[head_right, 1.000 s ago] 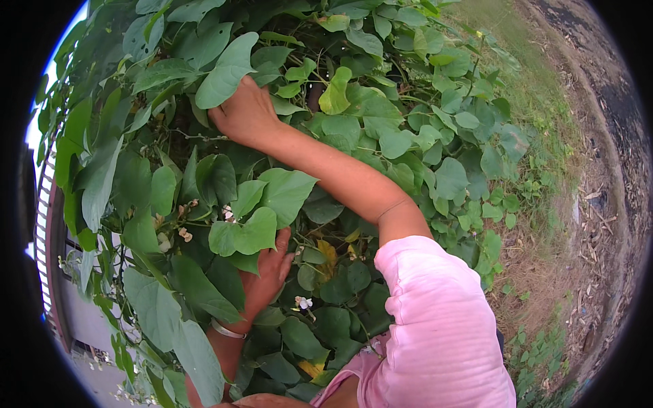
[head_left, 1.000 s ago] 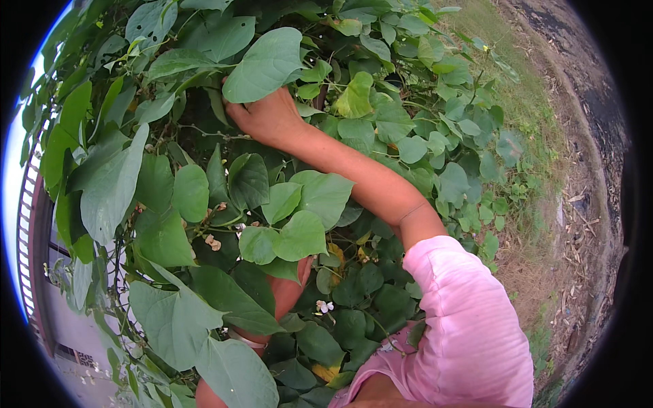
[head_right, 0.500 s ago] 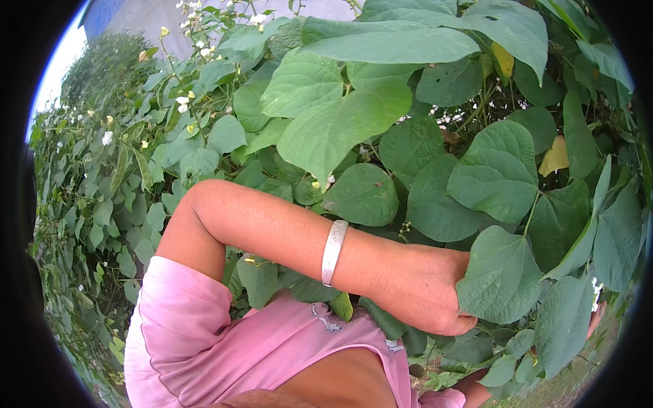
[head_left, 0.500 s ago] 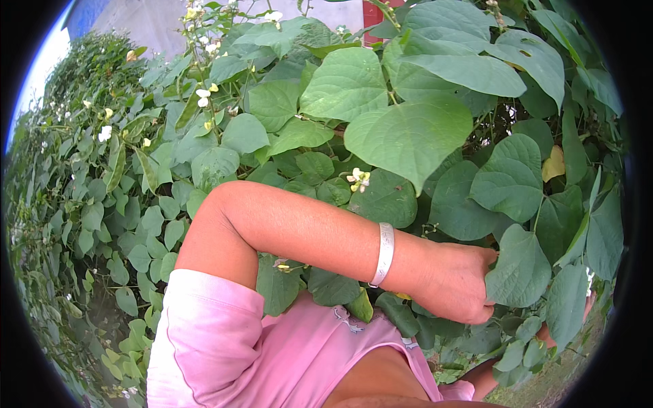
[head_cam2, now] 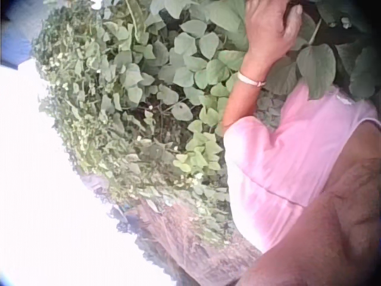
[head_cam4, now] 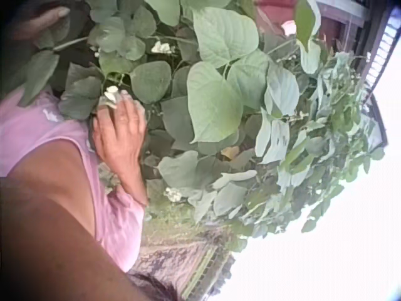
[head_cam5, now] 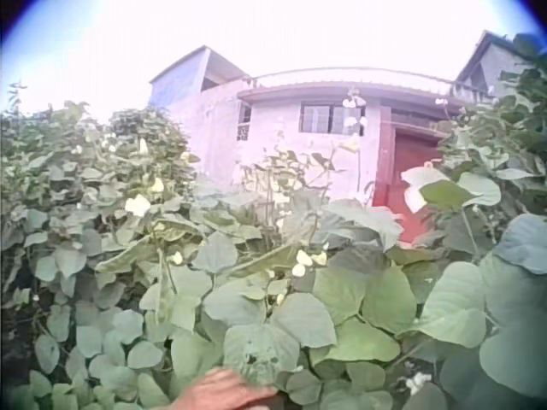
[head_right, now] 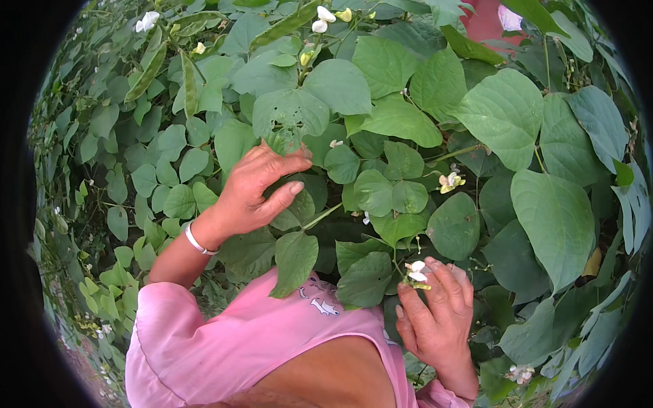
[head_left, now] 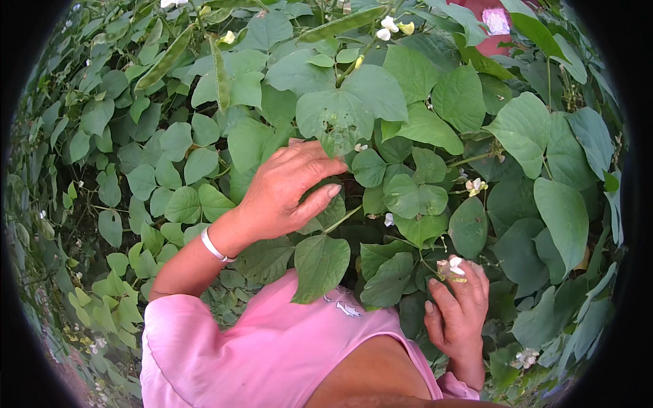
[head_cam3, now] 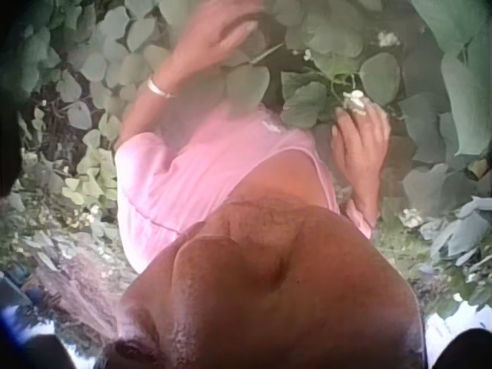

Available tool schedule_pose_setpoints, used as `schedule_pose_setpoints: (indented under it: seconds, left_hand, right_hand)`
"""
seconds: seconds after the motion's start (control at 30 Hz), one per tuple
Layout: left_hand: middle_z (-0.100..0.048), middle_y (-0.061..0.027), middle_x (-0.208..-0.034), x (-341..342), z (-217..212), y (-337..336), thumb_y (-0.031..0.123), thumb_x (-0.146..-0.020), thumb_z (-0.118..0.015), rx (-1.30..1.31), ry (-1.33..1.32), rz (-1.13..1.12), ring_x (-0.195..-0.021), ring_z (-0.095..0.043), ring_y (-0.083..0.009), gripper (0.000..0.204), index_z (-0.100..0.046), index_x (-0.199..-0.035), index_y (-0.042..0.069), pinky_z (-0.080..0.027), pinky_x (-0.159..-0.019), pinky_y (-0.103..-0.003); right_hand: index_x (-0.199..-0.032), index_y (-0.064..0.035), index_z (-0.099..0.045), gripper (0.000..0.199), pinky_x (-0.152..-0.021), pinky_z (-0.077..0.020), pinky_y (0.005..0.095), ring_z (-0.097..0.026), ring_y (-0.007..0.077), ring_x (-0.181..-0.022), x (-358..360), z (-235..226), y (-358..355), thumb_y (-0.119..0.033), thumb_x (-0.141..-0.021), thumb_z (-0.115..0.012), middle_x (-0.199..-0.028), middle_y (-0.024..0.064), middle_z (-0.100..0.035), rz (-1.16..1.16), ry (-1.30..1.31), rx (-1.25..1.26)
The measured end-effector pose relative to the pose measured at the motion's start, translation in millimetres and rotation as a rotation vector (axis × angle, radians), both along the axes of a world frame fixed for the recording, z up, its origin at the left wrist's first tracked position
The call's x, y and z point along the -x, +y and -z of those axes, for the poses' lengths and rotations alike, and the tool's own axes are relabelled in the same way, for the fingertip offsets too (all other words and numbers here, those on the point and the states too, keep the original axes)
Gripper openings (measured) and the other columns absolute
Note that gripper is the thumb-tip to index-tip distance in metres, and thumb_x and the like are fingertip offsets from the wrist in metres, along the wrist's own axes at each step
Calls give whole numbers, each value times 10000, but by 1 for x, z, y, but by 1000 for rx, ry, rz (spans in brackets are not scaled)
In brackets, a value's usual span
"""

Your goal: The person reaches into a dense bean plant and picks several green bean pods by hand. The person moves leaves aside to locate and detach the pods, then holds them in one hand while continuing to search for more.

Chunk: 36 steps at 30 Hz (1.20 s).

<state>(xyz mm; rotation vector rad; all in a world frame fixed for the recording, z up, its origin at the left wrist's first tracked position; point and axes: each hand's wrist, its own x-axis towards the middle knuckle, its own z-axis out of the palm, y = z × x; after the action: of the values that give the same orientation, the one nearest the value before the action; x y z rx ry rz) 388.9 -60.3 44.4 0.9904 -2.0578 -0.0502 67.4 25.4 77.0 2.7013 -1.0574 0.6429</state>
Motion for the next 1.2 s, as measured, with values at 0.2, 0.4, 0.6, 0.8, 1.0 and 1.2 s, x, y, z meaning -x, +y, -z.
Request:
schedule_pose_setpoints:
  seconds: [0.2,0.4,0.6,0.8,1.0,1.2]
  left_hand:
    - [-537,-142,-1220,-39,61,36,151,-795,-658,-39,116,-465,-1162,-480,-332,373,-569,-1141,43,-340,-990,-455]
    - [-507,-170,-1246,-43,102,50,207,-834,-623,-317,196,-483,-1211,-439,-348,411,-532,-1182,9,-332,-1003,-451]
    - [-516,-147,-1248,-40,115,60,245,-838,-620,-302,125,-451,-1244,-410,-328,412,-554,-1182,27,-329,-1001,-450]
    - [-495,-155,-1291,-43,136,73,206,-841,-595,-351,263,-449,-1271,-394,-333,434,-528,-1230,26,-278,-1057,-496]
    - [-521,-176,-1235,-49,167,105,-1,-765,-592,-437,479,-354,-1219,-447,-351,402,-532,-1162,-15,-380,-1006,-399]
    - [-531,-180,-1257,-60,204,133,165,-826,-636,-598,489,-357,-1139,-519,-358,447,-506,-1216,-8,-395,-984,-395]
  right_hand:
    - [-1006,-44,-628,308,-892,-422,472,-532,346,-1105,-64,-16,-45,-99,-708,-679,-1112,150,-580,-192,18,-93]
    - [-1105,-46,-590,383,-892,-431,448,-530,349,-1101,-138,-33,-79,-104,-736,-680,-1135,176,-564,-347,65,-100]
    - [-1144,-68,-582,468,-876,-436,450,-528,359,-1094,-208,-36,-80,-102,-696,-714,-1208,186,-518,-471,149,-64]
    - [-1091,-69,-580,395,-984,-369,485,-471,328,-1176,-239,21,-59,-258,-753,-657,-1219,161,-513,-718,414,-77]
    - [-1149,-74,-566,419,-969,-385,441,-473,304,-1197,-252,61,-95,-248,-779,-659,-1246,148,-526,-615,538,-42]
    - [-1181,-125,-569,415,-967,-393,441,-498,286,-1176,-237,77,-129,-226,-785,-640,-1232,123,-544,-537,617,134]
